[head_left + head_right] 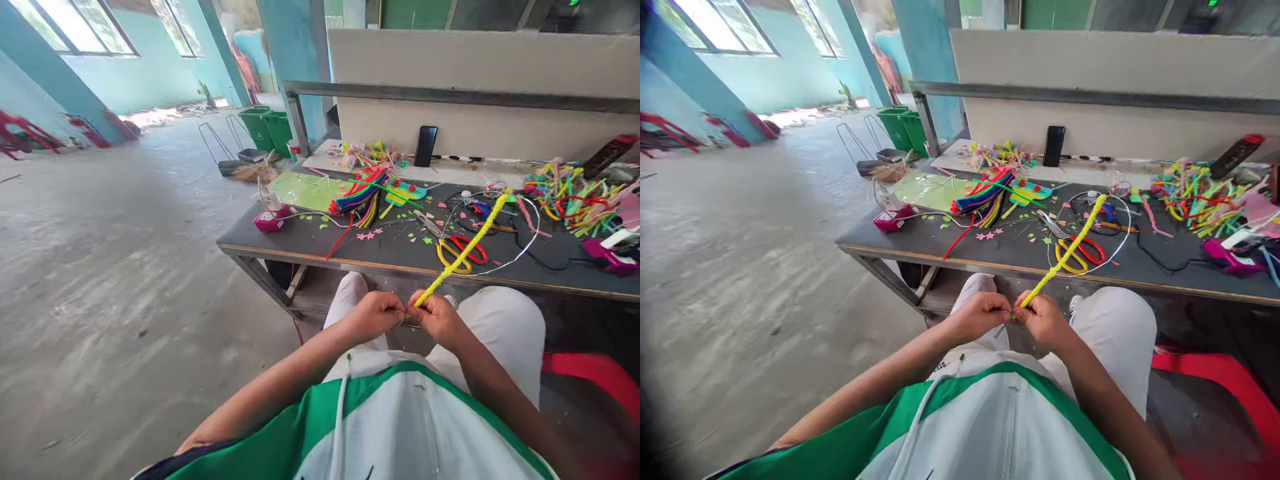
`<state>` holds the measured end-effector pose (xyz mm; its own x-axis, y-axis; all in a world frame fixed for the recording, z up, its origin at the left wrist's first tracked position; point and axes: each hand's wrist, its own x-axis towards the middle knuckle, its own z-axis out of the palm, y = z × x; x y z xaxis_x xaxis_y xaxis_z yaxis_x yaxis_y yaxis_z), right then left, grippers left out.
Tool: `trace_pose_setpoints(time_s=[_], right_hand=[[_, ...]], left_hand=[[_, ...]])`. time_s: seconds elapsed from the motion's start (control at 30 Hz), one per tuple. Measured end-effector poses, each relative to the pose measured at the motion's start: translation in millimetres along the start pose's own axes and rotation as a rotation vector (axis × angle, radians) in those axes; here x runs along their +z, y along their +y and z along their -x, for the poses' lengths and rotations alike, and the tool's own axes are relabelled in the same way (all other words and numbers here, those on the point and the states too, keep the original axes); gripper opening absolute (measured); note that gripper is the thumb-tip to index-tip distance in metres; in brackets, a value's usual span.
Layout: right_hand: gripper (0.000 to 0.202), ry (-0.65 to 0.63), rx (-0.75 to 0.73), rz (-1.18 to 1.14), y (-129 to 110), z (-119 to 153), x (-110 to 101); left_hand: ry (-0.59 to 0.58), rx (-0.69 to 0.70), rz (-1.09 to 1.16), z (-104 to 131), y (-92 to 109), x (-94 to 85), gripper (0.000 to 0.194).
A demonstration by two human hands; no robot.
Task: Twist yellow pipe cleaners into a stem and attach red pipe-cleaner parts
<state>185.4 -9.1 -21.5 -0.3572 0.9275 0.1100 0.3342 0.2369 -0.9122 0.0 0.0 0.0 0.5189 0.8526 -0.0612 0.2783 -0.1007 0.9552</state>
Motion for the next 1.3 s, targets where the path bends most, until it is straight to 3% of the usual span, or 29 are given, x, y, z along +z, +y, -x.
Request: trace_pose_setpoints(time_s=[0.27, 0.43, 0.53, 0.67, 0.8, 0.87, 1.03, 1.3], right_hand=[[0.019, -0.069, -0.138, -0.121, 13.2, -1.3, -5.0], [0.023, -0.109, -0.12, -0.278, 17.2, -0.6, -6.8], [0.023, -0.181, -0.084, -0.414, 17.0, -2.0, -6.2], [0.026, -0.11, 0.036, -0.533, 17.2, -6.2, -3.0], [0.034, 0.0, 0.101, -0.578, 18.3, -7.1, 1.4], [0.031, 0.037, 0.118, -0.494, 17.6, -5.8, 3.2], [0.026, 0.145, 0.219, -0.235, 9.2, -2.1, 5.4], [0.032, 0.019, 0.239, -0.502, 8.6, -1.4, 4.2]], left_hand=[[-0.262, -0.217, 0.597, -2.3, -16.6, 5.9, 0.034], [-0.341, -0.188, 0.64, 1.7, -14.2, 11.1, 0.038], [-0.288, -0.16, 0.625, 4.3, -13.1, 15.2, 0.037], [-0.057, -0.053, 0.415, 5.7, -7.4, 17.0, 0.028], [0.186, 0.157, -0.104, 3.6, -5.1, 17.0, 0.017], [0.247, 0.24, -0.36, 2.0, -8.6, 19.4, 0.018], [0.223, 0.3, -0.717, 0.1, -19.1, 25.9, 0.023], [0.097, 0.402, -0.539, 1.4, -13.3, 10.2, 0.017]])
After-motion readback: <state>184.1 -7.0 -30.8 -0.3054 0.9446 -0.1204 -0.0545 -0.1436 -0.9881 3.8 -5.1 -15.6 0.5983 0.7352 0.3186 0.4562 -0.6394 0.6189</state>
